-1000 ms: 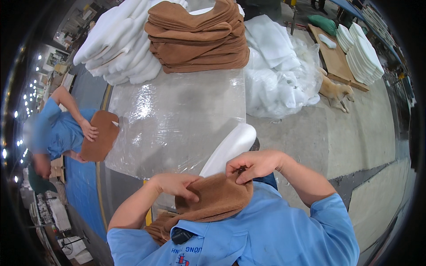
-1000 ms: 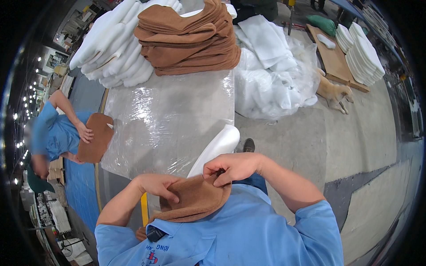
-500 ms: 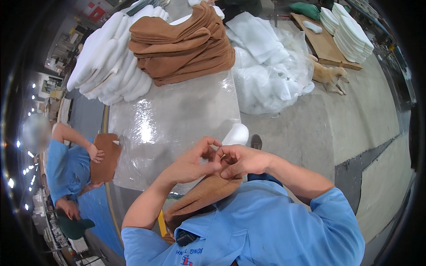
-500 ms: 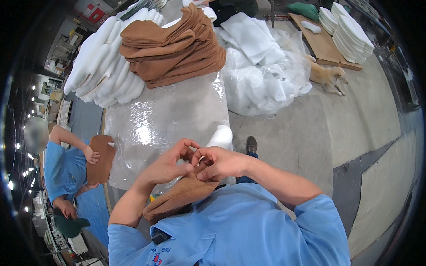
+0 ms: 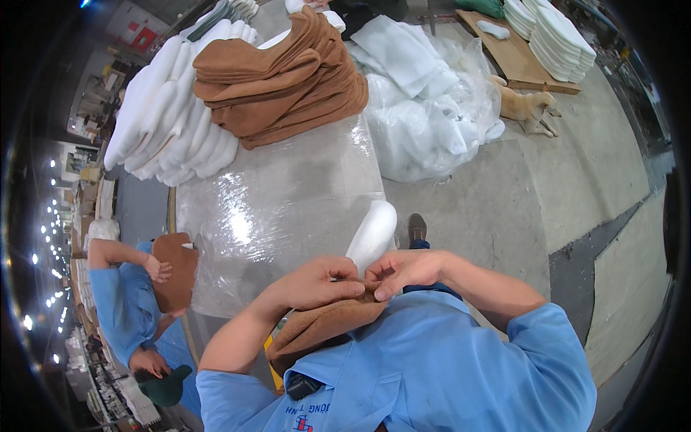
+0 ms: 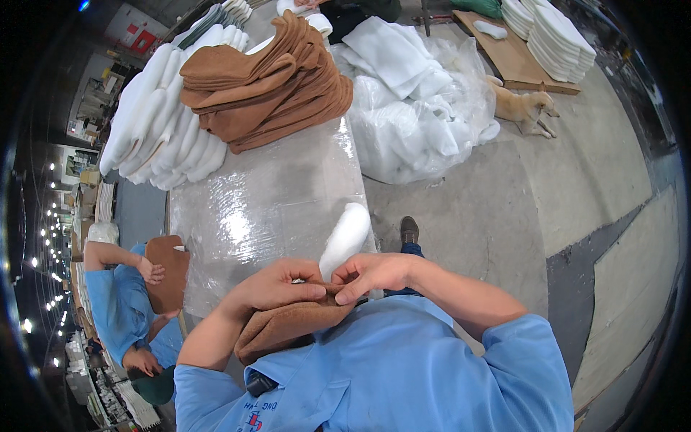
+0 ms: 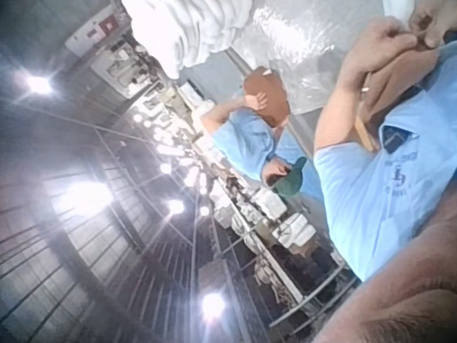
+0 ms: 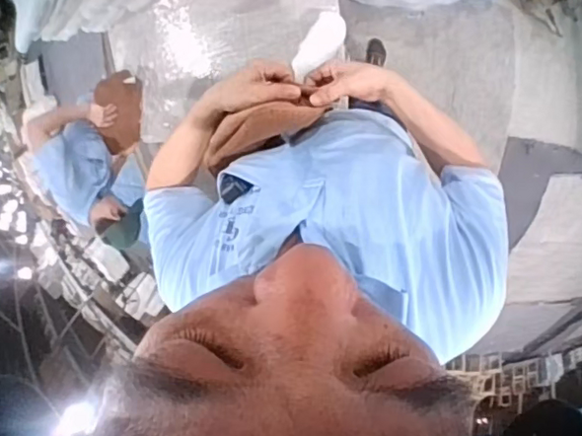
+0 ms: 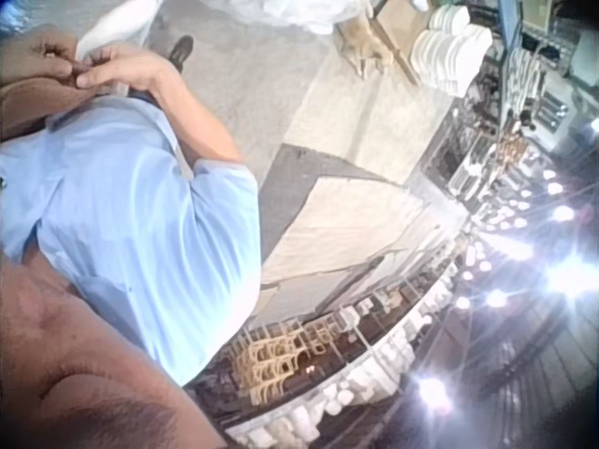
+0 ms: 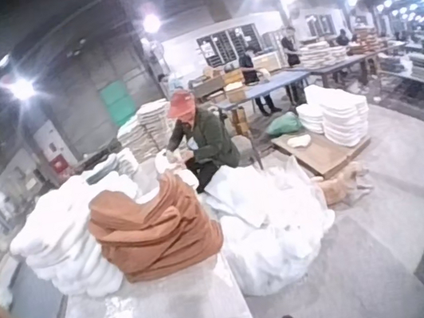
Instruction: The person inserts white foam inserts into brown fabric covers, aligns the edges, and secures them with a fastening mechanism. The person repeats this process for multiple cushion units, stacking the finished items on a nearby pallet.
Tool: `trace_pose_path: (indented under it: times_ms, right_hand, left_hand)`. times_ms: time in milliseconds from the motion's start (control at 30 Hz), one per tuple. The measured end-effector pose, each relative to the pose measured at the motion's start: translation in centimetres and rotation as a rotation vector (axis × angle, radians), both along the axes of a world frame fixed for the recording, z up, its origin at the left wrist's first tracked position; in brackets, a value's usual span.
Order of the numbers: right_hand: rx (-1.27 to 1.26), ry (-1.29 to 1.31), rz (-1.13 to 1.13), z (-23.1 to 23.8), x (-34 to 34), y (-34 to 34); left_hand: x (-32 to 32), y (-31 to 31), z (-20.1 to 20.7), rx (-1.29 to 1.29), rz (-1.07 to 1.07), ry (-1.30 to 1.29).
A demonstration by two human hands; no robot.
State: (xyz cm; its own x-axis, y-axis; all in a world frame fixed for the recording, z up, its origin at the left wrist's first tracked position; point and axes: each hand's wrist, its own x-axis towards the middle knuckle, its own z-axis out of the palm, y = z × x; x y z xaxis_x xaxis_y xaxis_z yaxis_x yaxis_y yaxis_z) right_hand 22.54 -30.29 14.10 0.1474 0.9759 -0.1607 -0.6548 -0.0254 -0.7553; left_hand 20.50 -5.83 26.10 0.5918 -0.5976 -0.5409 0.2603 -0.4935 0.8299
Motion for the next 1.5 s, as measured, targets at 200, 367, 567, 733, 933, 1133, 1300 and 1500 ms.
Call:
trace_pose_path:
  times_ms: [200, 367, 567, 733, 933, 1133, 1300, 1500]
  right_hand:
    - [0.128, 0.455, 0.012, -3.2, -2.6, 0.9]
    - [0.316, 0.67, -0.188, -3.2, -3.9, 0.8]
    - [0.524, 0.859, -0.265, -4.1, -4.6, 1.2]
    - [0.413, 0.692, -0.126, -3.9, -3.1, -0.3]
    - [0.121, 0.226, -0.109, -3.3, -1.6, -0.8]
    - [-0.222, -0.389, -0.558, 2.1, -2.4, -0.8]
    - [-0.344, -0.297, -0.682, 0.4, -2.5, -1.9]
    - [-0.1, -0.21, -0.575, 0.4, -3.2, -2.1]
  left_hand:
    - [0.3, 0.0, -0.3, 0.003, 0.053, 0.156]
    - [0.6, 0.5, -0.5, -0.022, 0.15, 0.358]
    - [0.6, 0.7, -1.4, -0.075, 0.132, 0.497]
    - [2.2, 0.2, -0.9, -0.108, -0.041, 0.449]
    - [3.6, -1.1, -1.2, -0.033, 0.038, 0.455]
    - [4.9, -1.6, -1.7, 0.201, -0.156, 0.424]
    - [6.5, -2.2, -0.5, 0.148, -0.199, 0.323]
    - [6.5, -3.0, 0.4, 0.069, -0.323, 0.283]
